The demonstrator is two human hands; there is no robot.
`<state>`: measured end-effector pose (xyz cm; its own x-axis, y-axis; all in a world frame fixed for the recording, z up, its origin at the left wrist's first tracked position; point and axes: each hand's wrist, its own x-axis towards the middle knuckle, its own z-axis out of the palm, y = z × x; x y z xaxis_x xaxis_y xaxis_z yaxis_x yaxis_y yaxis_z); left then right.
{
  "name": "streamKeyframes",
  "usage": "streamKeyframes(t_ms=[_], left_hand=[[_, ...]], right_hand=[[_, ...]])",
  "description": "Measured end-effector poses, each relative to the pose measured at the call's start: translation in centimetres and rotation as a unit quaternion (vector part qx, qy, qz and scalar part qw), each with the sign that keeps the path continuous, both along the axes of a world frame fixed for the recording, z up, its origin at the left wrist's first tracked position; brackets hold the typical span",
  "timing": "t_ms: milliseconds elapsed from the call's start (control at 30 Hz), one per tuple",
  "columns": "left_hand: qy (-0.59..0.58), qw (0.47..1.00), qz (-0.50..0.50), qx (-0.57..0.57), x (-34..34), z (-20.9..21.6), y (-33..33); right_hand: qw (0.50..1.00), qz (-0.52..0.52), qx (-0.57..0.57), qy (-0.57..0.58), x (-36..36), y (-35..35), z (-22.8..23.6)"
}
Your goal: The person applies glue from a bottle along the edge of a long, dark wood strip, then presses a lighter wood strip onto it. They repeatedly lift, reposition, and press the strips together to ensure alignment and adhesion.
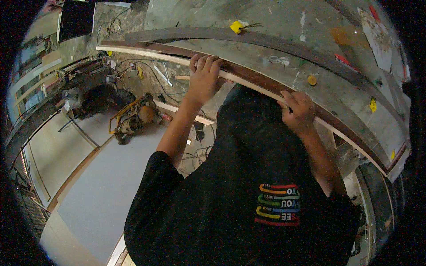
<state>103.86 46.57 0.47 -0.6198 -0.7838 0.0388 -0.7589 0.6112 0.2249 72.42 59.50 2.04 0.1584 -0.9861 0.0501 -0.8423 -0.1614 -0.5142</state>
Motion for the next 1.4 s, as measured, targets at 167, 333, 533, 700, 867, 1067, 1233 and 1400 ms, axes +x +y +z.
streamKeyframes(t_ms=[167, 333, 533, 700, 867, 1067, 1233, 1400], left_hand=[[-0.003, 1.000, -0.008, 0.029, -0.1, 0.4, -0.4], [-0.007, 1.000, -0.018, 0.010, -0.1, 0.1, -0.5], [-0.009, 0.999, -0.014, 0.036, 0.6, -0.6, -0.6], [0.000, 0.999, 0.001, 0.054, 0.7, -1.2, -0.3], [0.027, 0.998, -0.042, -0.034, 3.4, -1.5, -2.0], [-0.013, 0.995, -0.030, -0.093, 10.0, -1.4, -5.6], [0.005, 0.997, -0.038, -0.069, 9.6, -1.1, -6.0], [0.012, 0.993, 0.038, -0.111, 10.6, -1.0, -6.1]], right_hand=[[1.000, -0.005, 0.004, -0.009, 0.1, -0.1, 0.3], [1.000, -0.022, -0.010, -0.006, 0.4, -0.3, 0.3], [0.999, -0.022, 0.004, 0.030, 0.4, 0.3, -0.1], [0.999, -0.033, 0.031, 0.024, 0.5, 0.3, 0.0], [0.998, -0.052, 0.028, 0.016, 1.2, -0.1, 0.8], [0.996, -0.075, -0.006, 0.045, 2.3, 0.2, 0.7], [0.995, -0.067, 0.053, 0.045, 1.8, -0.1, 0.9], [0.992, -0.059, 0.078, 0.080, 3.7, -1.4, 2.2]])
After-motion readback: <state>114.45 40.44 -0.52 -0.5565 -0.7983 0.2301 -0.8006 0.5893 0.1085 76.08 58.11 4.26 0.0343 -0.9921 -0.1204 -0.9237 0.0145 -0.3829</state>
